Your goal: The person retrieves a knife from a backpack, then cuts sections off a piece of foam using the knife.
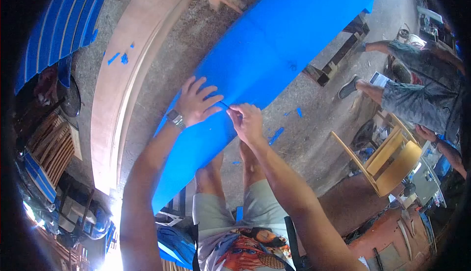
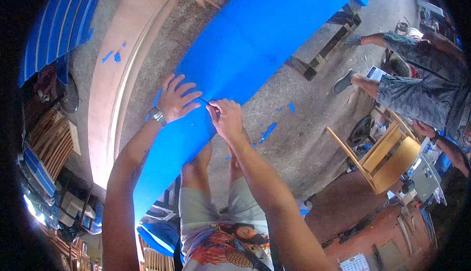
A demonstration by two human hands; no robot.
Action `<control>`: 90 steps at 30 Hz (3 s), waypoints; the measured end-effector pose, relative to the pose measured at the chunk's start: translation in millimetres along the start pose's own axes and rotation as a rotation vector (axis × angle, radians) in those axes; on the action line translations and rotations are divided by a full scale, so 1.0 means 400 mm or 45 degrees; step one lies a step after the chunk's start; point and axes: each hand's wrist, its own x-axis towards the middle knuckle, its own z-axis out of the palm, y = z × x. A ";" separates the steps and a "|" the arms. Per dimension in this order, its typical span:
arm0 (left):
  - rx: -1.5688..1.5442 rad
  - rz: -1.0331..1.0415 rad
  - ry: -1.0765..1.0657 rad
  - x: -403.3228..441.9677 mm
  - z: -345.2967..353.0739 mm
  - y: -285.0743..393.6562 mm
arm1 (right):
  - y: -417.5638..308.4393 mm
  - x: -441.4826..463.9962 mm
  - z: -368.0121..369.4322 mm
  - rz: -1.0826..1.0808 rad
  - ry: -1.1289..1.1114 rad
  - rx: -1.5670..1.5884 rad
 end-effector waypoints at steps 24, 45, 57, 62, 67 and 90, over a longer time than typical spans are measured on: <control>-0.249 0.135 0.101 0.096 0.041 0.005 | 0.015 -0.006 -0.071 0.178 0.210 -0.024; -0.290 -0.923 -0.430 -0.247 -0.049 0.339 | 0.127 -0.491 -0.452 0.965 -0.424 -0.056; -0.592 -0.586 -1.085 -0.265 -0.154 0.351 | -0.275 -1.590 -0.355 1.977 0.475 0.101; -0.336 -0.477 -0.944 0.082 -0.232 0.289 | -0.322 -1.608 -0.012 1.920 0.277 0.965; -0.206 -0.274 -0.809 0.357 -0.202 0.364 | -0.261 -1.617 -0.031 1.908 0.399 1.354; -1.150 -0.274 -1.115 1.025 -0.066 1.583 | 0.593 -1.151 -1.531 1.173 1.137 0.701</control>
